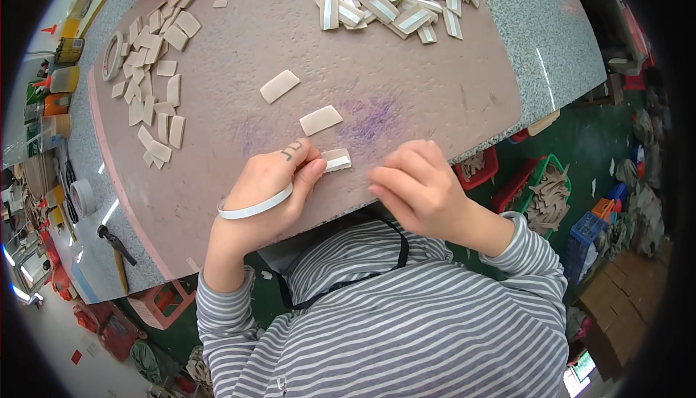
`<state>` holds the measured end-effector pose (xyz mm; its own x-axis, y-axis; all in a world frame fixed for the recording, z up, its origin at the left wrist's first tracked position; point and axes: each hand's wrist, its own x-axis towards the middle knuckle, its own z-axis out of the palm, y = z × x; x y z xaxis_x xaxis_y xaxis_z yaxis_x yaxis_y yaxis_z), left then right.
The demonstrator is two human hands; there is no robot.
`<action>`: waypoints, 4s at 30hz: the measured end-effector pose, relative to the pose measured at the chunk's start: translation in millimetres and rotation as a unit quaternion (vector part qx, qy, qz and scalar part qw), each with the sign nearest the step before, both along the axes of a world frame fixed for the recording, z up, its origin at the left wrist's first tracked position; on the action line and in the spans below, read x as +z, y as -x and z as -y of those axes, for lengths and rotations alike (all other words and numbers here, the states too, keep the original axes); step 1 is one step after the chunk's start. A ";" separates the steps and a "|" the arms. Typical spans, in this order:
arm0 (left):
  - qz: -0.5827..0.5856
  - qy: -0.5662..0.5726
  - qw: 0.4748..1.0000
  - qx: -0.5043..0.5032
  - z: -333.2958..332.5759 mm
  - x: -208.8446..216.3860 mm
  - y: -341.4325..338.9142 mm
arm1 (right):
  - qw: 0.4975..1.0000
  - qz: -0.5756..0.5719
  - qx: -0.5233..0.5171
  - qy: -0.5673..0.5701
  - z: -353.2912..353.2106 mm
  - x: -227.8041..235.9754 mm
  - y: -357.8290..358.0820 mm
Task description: The person applies adhesive tape onto small rectangular pads by hand, presses each strip down, and stacks the taped pads into a pile on the work surface.
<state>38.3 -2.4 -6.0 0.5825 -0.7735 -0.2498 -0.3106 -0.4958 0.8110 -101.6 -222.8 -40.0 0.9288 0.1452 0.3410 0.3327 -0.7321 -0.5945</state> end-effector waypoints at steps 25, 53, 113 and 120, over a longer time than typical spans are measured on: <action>-0.025 0.044 0.995 0.081 -5.0 8.3 14.2 | 0.996 0.018 -0.022 -0.089 -2.9 0.9 -44.0; 0.008 0.011 0.988 0.153 -3.1 7.6 -7.8 | 0.955 0.226 -0.006 0.193 76.2 18.4 -131.4; 0.334 0.025 0.942 -0.002 -2.6 -20.6 1.8 | 0.960 0.202 -0.100 0.166 83.4 41.7 -156.8; 0.012 0.030 0.975 0.219 -16.2 5.0 24.6 | 0.992 0.118 0.014 0.052 32.1 10.1 -70.3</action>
